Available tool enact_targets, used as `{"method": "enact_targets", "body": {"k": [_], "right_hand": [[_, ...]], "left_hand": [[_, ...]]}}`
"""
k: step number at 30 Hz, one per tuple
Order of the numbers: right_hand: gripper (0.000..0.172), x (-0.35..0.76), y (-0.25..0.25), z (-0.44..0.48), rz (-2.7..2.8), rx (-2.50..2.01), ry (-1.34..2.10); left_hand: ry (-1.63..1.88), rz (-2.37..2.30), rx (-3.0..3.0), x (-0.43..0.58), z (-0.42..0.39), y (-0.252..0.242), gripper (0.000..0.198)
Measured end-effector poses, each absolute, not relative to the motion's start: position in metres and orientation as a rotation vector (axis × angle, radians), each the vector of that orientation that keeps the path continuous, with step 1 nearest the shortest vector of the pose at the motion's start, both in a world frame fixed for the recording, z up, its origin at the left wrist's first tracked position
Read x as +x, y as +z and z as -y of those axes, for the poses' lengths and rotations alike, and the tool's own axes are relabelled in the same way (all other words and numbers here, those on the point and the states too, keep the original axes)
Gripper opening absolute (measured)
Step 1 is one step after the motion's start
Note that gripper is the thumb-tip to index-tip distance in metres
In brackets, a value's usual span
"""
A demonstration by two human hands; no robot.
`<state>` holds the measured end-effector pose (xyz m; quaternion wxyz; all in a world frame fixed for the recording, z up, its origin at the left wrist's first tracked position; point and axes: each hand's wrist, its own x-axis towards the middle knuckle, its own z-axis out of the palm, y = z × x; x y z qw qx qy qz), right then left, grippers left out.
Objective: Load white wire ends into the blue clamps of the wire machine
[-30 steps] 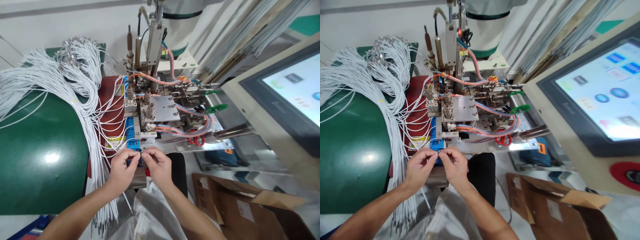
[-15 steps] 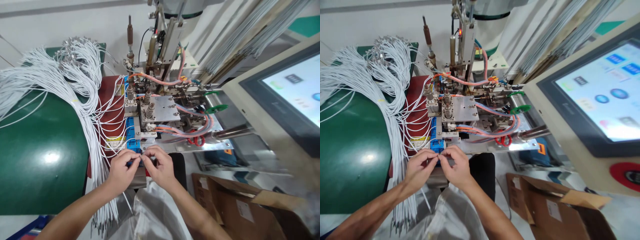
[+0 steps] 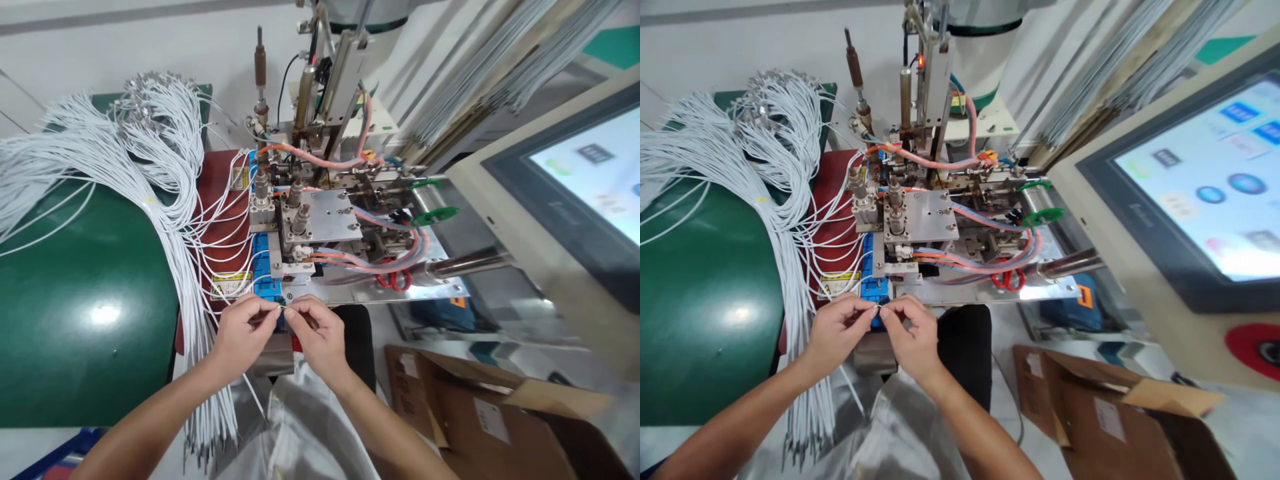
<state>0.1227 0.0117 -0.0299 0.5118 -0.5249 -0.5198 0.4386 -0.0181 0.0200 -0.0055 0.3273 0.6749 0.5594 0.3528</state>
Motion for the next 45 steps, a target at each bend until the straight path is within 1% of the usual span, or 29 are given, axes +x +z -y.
{"method": "enact_targets", "body": {"k": [6,9,14,18,21,26,30,32,35,41,43,45], "right_hand": [[0.011,0.127,-0.025,-0.015,1.193,-1.305,1.114],[0.013,0.130,-0.021,-0.017,1.316,-1.311,1.038],[0.014,0.134,-0.028,-0.019,1.461,-1.351,0.942],[0.015,0.134,-0.044,-0.020,1.355,-1.465,1.079],[0.015,0.132,-0.052,-0.020,1.346,-1.508,1.117],[0.016,0.130,-0.053,-0.022,1.337,-1.570,1.163],[0.016,0.131,-0.054,-0.026,1.307,-1.609,1.306],[0.016,0.133,-0.055,-0.028,1.350,-1.593,1.322],[0.020,0.137,-0.056,-0.031,1.542,-1.563,1.195],[0.028,0.136,-0.060,-0.035,1.921,-1.466,0.700],[0.029,0.132,-0.063,-0.034,1.926,-1.423,0.619],[0.029,0.129,-0.067,-0.032,1.850,-1.411,0.631]], "left_hand": [[0.890,-1.450,1.782,-0.019,-0.020,-0.006,0.010],[0.837,-1.442,1.794,-0.019,-0.021,-0.003,0.010],[0.634,-1.403,1.949,-0.029,-0.023,-0.003,0.015],[0.448,-1.431,2.114,-0.040,-0.024,-0.006,0.015],[0.411,-1.444,2.166,-0.042,-0.025,-0.010,0.016],[0.348,-1.503,2.206,-0.039,-0.026,-0.013,0.018],[0.200,-1.563,2.229,-0.035,-0.027,-0.011,0.019],[0.138,-1.567,2.224,-0.034,-0.027,-0.009,0.021],[0.112,-1.553,2.232,-0.034,-0.027,-0.009,0.023],[0.199,-1.470,2.291,-0.040,-0.023,-0.019,0.026],[0.235,-1.465,2.313,-0.040,-0.022,-0.021,0.025],[0.258,-1.481,2.350,-0.039,-0.021,-0.022,0.023]]}}
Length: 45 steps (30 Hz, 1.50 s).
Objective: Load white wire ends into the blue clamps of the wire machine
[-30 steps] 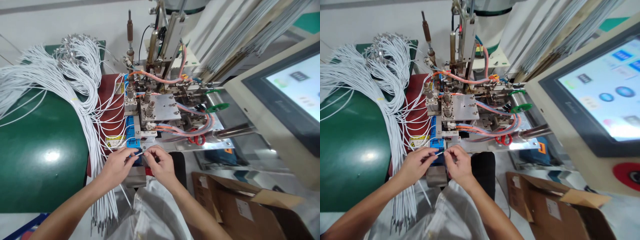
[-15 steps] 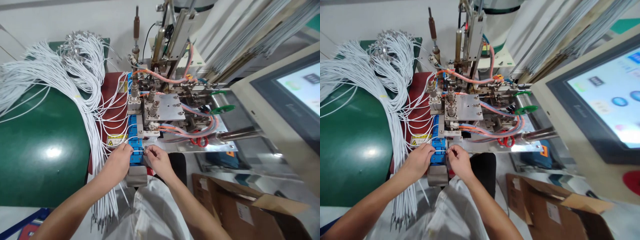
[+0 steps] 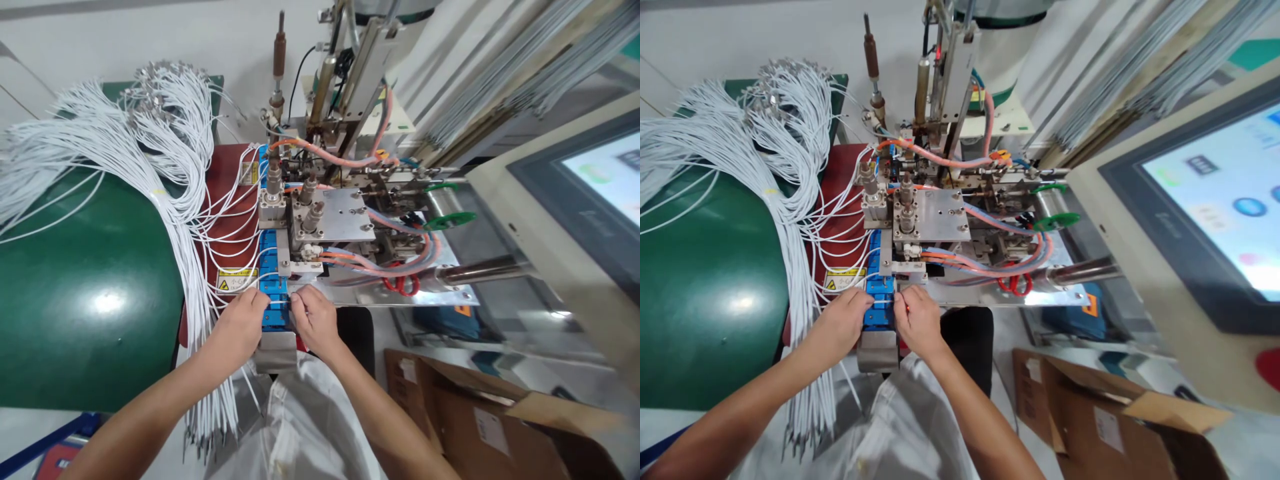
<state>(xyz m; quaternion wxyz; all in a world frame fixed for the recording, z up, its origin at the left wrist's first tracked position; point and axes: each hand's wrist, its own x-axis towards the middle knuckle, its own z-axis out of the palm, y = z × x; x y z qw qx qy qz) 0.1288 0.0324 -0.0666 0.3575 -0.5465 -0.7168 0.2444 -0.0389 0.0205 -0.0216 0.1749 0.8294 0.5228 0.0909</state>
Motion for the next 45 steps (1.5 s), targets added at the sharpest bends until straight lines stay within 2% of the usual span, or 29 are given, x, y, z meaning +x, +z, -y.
{"method": "enact_targets", "body": {"k": [9,13,16,21,23,26,31,33,35,38,41,45], "right_hand": [[0.034,0.128,-0.071,-0.031,1.605,-1.489,0.873],[0.037,0.136,-0.067,-0.032,1.304,-1.550,0.897],[0.041,0.144,-0.065,-0.032,1.151,-1.497,0.933],[0.043,0.156,-0.064,-0.028,1.011,-1.476,0.986],[0.043,0.157,-0.063,-0.026,0.997,-1.467,1.003],[0.042,0.155,-0.059,-0.021,1.014,-1.390,1.075],[0.046,0.154,-0.050,-0.006,0.828,-1.104,1.430],[0.040,0.156,-0.047,-0.003,0.730,-1.054,1.433],[0.027,0.157,-0.043,-0.001,0.738,-1.091,1.348],[0.013,0.156,-0.035,-0.003,0.984,-1.211,1.250],[0.011,0.149,-0.025,-0.004,1.197,-1.229,1.230],[0.011,0.139,-0.021,-0.003,1.067,-1.249,1.156]], "left_hand": [[0.110,-1.510,2.669,-0.034,-0.015,-0.010,0.020],[0.212,-1.462,2.724,-0.042,-0.013,-0.009,0.026],[0.281,-1.349,2.682,-0.055,-0.008,0.001,0.020],[0.005,-1.119,2.510,-0.080,0.002,0.021,0.003],[-0.022,-1.108,2.488,-0.081,0.004,0.022,0.008],[0.155,-1.161,2.364,-0.072,0.005,0.018,0.012],[0.514,-1.450,2.136,-0.047,0.000,0.010,0.013],[0.552,-1.470,2.133,-0.038,-0.002,0.008,0.016],[0.567,-1.457,2.139,-0.029,-0.003,0.006,0.018],[0.592,-1.409,2.094,-0.017,-0.003,0.003,0.022],[0.688,-1.394,1.970,-0.009,-0.001,0.001,0.029],[0.798,-1.425,1.739,-0.008,0.001,-0.002,0.025]]}}
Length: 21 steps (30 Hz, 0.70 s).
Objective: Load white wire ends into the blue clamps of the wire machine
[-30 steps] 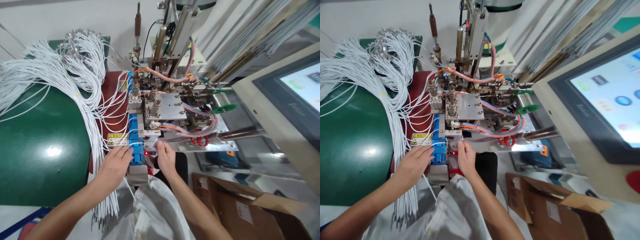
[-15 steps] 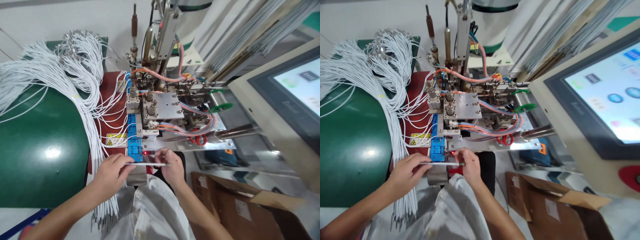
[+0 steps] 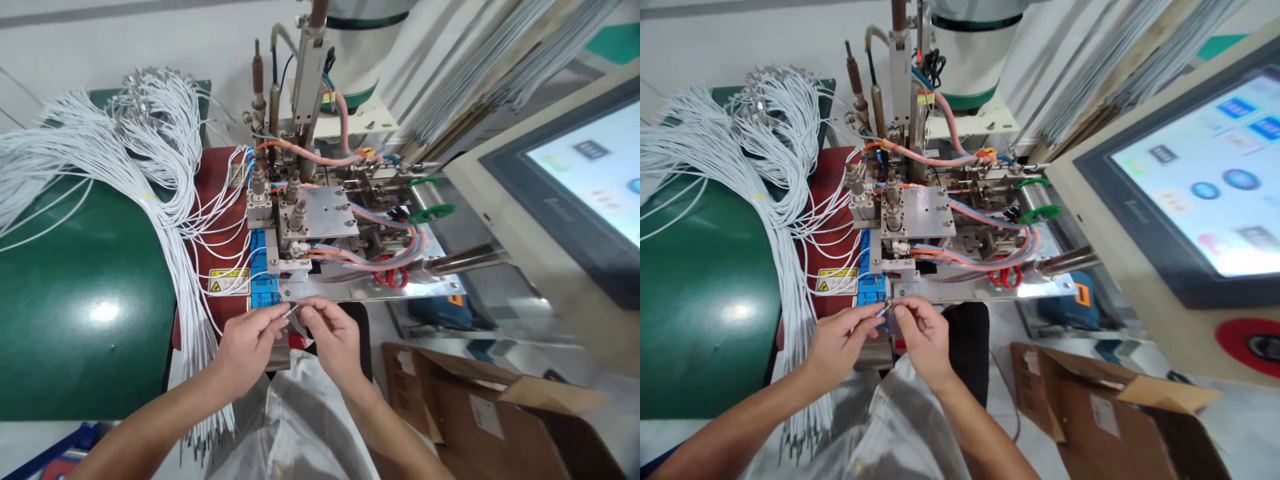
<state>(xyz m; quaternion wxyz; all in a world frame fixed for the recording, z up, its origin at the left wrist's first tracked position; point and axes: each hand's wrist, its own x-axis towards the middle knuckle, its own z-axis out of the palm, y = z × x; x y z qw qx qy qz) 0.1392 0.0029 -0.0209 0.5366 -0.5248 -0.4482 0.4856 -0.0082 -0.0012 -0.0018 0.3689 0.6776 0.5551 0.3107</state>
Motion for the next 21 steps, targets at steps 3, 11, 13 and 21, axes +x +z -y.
{"method": "enact_targets", "body": {"k": [3,11,13,21], "right_hand": [[0.007,0.136,-0.024,-0.001,1.107,-1.255,1.077],[0.010,0.132,-0.023,-0.001,1.164,-1.313,1.044],[0.010,0.128,-0.023,-0.001,1.118,-1.324,1.069],[0.011,0.116,-0.026,0.001,1.143,-1.353,0.976]], "left_hand": [[0.803,-1.429,1.682,-0.011,0.002,-0.003,0.023],[0.758,-1.458,1.622,-0.004,0.000,-0.001,0.017],[0.750,-1.453,1.581,-0.003,0.001,-0.002,0.018],[0.770,-1.480,1.571,-0.003,0.005,-0.005,0.019]]}}
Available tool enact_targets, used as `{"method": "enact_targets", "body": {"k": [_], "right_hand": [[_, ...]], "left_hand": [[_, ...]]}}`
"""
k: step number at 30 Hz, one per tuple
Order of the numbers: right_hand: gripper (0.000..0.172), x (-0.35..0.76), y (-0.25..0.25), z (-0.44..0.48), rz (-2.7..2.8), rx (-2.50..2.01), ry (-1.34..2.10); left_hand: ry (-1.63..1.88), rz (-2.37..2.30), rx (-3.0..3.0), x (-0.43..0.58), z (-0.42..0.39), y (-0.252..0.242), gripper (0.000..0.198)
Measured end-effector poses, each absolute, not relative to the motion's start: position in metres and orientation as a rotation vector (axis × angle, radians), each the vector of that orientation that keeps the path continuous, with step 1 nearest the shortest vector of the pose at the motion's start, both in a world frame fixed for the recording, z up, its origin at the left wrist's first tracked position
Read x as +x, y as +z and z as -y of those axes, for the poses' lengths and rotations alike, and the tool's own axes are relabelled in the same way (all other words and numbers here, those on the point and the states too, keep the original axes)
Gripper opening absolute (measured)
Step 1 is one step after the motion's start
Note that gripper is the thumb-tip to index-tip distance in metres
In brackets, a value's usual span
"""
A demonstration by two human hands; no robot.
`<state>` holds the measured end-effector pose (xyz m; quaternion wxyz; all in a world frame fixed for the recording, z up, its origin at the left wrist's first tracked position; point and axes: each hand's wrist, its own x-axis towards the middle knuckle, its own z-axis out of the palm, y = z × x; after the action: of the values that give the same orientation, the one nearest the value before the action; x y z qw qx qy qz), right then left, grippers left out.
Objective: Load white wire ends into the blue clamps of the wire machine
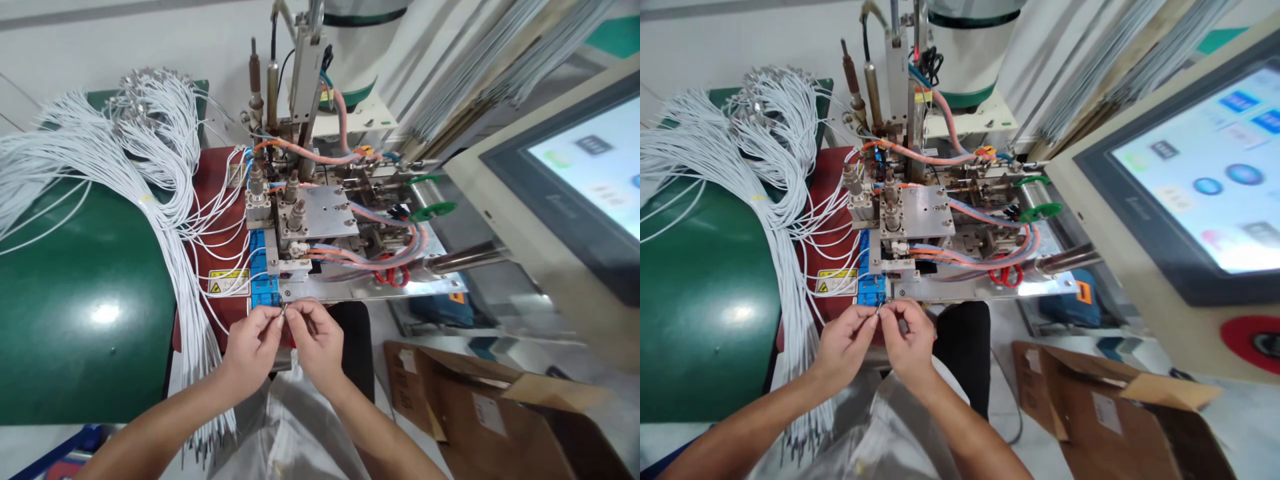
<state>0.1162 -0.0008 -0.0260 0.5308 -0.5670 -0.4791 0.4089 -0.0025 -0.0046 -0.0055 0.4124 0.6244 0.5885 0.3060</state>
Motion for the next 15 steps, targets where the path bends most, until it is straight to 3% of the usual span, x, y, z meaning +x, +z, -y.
{"method": "enact_targets", "body": {"k": [5,10,15], "right_hand": [[0.008,0.127,-0.020,-0.006,1.449,-1.277,0.813],[0.010,0.142,-0.009,-0.016,1.609,-1.224,0.886],[0.010,0.152,-0.001,-0.023,1.911,-1.086,0.952]], "left_hand": [[0.793,-1.509,1.545,-0.003,0.004,-0.006,0.017],[0.796,-1.497,1.657,-0.008,-0.001,0.001,0.017],[0.453,-1.364,1.837,-0.018,-0.011,0.016,0.018]]}}
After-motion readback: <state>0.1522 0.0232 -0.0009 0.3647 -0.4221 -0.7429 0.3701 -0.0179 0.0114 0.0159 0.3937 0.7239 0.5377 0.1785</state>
